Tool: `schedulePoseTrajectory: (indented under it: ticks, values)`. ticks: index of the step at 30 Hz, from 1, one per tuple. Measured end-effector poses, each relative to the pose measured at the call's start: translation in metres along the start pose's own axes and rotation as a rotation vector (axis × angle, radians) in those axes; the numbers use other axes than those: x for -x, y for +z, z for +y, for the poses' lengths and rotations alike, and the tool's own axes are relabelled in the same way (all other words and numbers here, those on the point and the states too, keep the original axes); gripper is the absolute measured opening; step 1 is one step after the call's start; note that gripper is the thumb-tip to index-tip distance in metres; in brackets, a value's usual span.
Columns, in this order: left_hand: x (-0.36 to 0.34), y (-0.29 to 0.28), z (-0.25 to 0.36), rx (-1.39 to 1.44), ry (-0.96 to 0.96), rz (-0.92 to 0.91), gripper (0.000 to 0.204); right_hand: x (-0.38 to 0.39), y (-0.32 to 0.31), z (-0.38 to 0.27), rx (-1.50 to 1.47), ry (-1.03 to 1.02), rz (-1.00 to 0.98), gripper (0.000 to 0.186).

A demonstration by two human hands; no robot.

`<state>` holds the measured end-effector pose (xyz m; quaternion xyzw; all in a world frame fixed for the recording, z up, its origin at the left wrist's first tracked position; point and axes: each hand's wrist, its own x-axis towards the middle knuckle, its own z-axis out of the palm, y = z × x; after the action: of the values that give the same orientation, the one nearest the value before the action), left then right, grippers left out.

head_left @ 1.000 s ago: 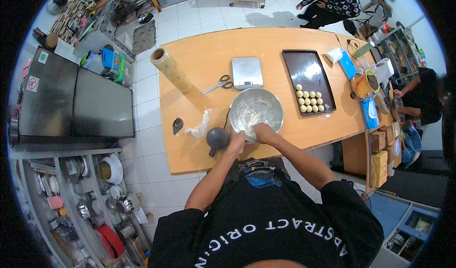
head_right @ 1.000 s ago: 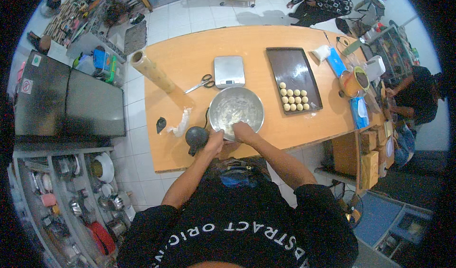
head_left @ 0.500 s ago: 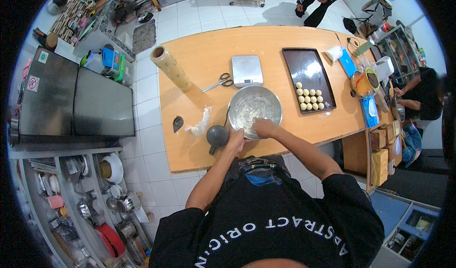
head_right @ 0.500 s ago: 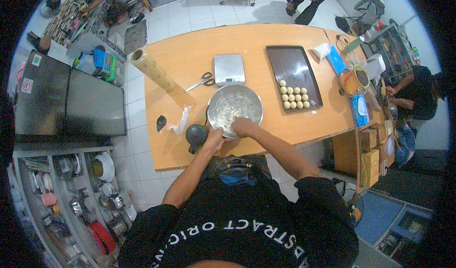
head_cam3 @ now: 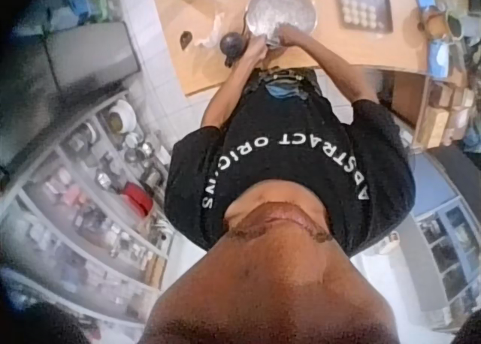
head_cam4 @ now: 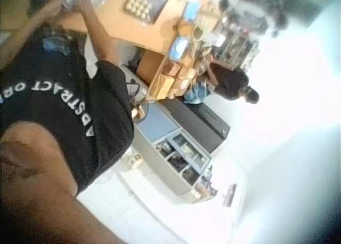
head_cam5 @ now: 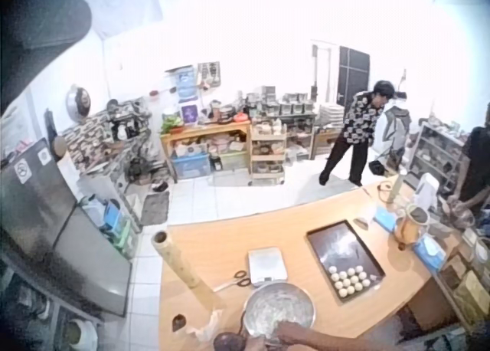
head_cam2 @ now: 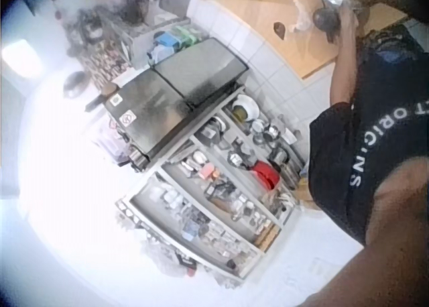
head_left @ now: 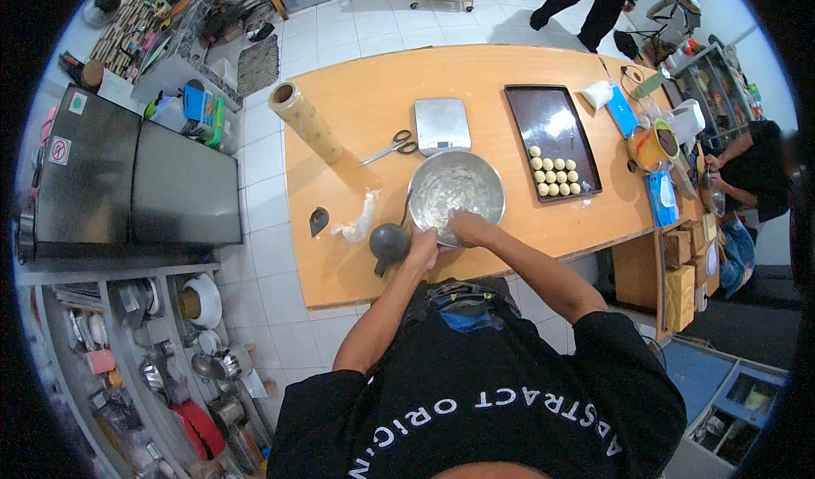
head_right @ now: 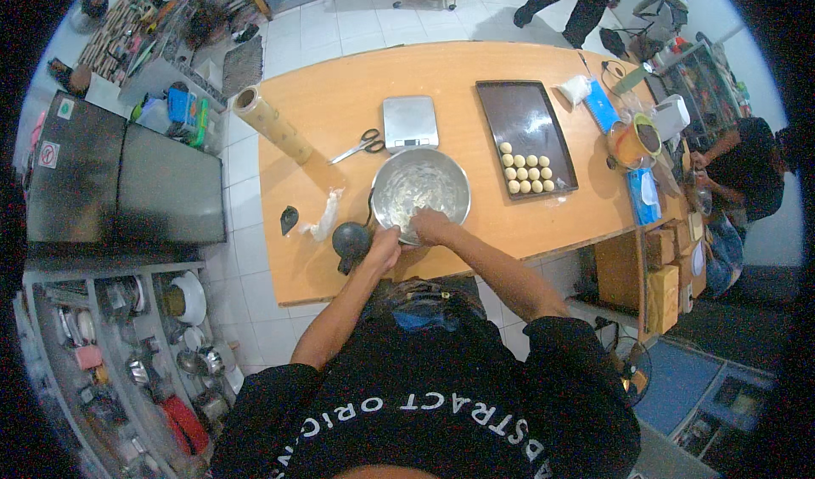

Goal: The person mixes ingredients in a metal bowl by hand, pours liquid from a kettle, and empties powder from a plastic packet into the bowl while kneading the dough.

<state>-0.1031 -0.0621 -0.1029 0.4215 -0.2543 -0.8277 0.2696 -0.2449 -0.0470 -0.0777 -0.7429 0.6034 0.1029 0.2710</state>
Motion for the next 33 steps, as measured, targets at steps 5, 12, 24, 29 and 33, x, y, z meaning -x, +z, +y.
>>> schedulePoseTrajectory:
  ticks: [5,12,24,29,33]
  values:
    - [-0.003,-0.005,-0.005,0.016,0.007,0.012,0.042,0.018,-0.015,0.020,0.136,-0.010,-0.014,0.013]
    - [0.001,0.007,0.006,0.042,-0.040,0.026,0.050,0.006,-0.006,0.020,0.004,0.066,0.026,0.015]
    - [0.004,0.007,0.010,-0.045,-0.023,0.009,0.049,0.012,-0.019,0.031,0.136,0.081,0.083,0.017]
    - [0.009,0.013,0.011,-0.052,-0.043,0.019,0.048,0.007,-0.012,0.026,-0.079,0.140,0.269,0.015]
    - [0.005,0.012,0.007,-0.048,-0.037,0.029,0.048,-0.002,0.000,0.007,-0.031,-0.017,0.174,0.013]
